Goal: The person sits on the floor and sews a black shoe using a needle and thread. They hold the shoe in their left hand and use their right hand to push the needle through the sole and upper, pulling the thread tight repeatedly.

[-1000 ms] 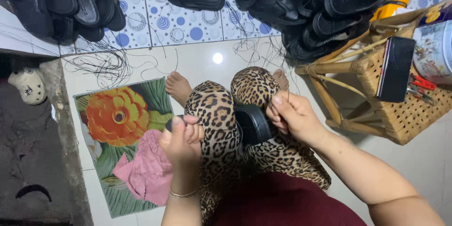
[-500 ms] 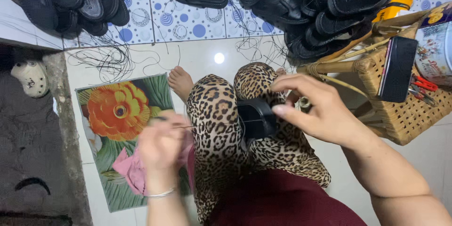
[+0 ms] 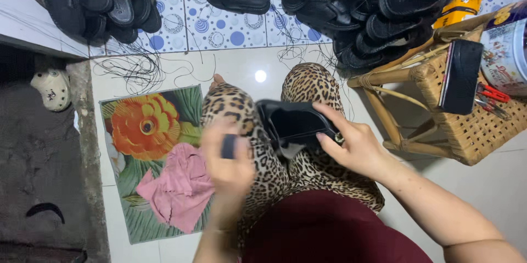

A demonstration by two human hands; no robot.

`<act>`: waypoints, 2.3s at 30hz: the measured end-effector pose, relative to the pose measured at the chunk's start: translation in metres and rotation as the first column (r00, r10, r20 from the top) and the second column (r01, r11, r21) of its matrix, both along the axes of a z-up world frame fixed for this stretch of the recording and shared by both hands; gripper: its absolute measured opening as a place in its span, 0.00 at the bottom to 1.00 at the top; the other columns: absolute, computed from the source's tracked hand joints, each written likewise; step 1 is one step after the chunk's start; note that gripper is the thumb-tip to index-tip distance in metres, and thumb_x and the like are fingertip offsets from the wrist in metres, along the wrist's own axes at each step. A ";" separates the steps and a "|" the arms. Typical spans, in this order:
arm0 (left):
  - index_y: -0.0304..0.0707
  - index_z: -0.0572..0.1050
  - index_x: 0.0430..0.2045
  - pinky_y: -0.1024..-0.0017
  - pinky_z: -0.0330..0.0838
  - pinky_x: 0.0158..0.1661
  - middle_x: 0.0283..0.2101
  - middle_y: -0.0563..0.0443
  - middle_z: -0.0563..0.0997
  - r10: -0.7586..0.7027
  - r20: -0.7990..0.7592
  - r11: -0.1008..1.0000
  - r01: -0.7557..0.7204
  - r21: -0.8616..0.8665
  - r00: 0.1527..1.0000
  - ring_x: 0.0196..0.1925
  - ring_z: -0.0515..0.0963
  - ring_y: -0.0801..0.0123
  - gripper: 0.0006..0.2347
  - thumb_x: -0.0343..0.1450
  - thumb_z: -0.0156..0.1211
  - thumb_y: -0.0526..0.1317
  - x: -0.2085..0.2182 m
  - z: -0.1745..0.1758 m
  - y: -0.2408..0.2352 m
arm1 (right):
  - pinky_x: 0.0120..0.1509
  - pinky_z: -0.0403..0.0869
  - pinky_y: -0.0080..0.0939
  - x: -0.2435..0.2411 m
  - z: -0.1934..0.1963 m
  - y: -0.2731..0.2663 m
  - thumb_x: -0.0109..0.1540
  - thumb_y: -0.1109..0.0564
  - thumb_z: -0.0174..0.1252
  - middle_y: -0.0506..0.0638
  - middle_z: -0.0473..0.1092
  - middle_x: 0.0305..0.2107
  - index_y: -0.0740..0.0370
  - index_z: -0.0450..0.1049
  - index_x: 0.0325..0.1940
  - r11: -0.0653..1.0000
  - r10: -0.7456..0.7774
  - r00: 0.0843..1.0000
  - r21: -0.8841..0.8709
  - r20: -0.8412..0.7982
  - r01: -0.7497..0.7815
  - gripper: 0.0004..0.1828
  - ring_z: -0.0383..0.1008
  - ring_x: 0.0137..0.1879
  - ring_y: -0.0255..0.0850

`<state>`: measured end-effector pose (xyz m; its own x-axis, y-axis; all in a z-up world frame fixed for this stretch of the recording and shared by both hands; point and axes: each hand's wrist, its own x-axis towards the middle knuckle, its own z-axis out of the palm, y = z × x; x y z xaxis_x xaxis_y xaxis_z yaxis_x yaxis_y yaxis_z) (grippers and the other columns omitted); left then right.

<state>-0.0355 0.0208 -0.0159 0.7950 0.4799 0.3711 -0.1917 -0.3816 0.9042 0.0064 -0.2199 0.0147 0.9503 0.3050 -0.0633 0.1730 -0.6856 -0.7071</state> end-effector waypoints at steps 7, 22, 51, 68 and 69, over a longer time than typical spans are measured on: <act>0.31 0.84 0.36 0.61 0.80 0.42 0.38 0.44 0.85 -0.505 -0.178 0.840 0.528 0.124 0.845 0.41 0.85 0.50 0.09 0.70 0.67 0.39 -0.023 -0.021 -0.024 | 0.45 0.81 0.52 -0.007 -0.041 0.003 0.56 0.57 0.68 0.58 0.79 0.48 0.57 0.75 0.64 0.988 0.003 0.950 0.148 0.311 -0.051 0.31 0.82 0.48 0.54; 0.30 0.75 0.41 0.54 0.67 0.62 0.49 0.40 0.74 -0.151 -0.248 0.905 0.235 0.354 0.957 0.56 0.74 0.49 0.10 0.70 0.63 0.37 -0.005 -0.010 0.026 | 0.57 0.70 0.44 0.019 0.013 -0.064 0.68 0.52 0.51 0.49 0.66 0.35 0.55 0.62 0.75 0.941 0.339 0.940 0.015 -0.051 -0.338 0.29 0.69 0.47 0.42; 0.22 0.72 0.55 0.43 0.65 0.65 0.60 0.29 0.76 -0.533 -0.169 0.681 0.539 0.496 0.829 0.64 0.76 0.42 0.34 0.70 0.58 0.62 0.036 -0.034 -0.039 | 0.29 0.76 0.59 0.034 0.023 -0.046 0.52 0.55 0.60 0.49 0.67 0.31 0.33 0.65 0.69 0.609 0.585 0.785 -0.528 -0.204 -0.592 0.40 0.77 0.29 0.56; 0.30 0.71 0.57 0.48 0.70 0.58 0.58 0.32 0.73 -0.409 -0.049 0.832 0.394 0.390 0.911 0.58 0.75 0.38 0.30 0.67 0.68 0.53 0.008 -0.055 -0.020 | 0.30 0.78 0.55 0.053 0.032 -0.015 0.68 0.48 0.51 0.52 0.73 0.25 0.52 0.70 0.47 0.788 0.569 0.820 -0.240 -0.070 -0.567 0.09 0.81 0.29 0.55; 0.33 0.73 0.52 0.53 0.72 0.54 0.52 0.37 0.75 -0.340 -0.080 0.846 0.342 0.409 0.937 0.52 0.77 0.44 0.26 0.66 0.69 0.52 -0.001 -0.066 -0.007 | 0.32 0.79 0.56 0.053 0.034 -0.016 0.67 0.49 0.53 0.54 0.75 0.26 0.54 0.71 0.49 0.815 0.536 0.837 -0.193 -0.110 -0.547 0.11 0.81 0.32 0.57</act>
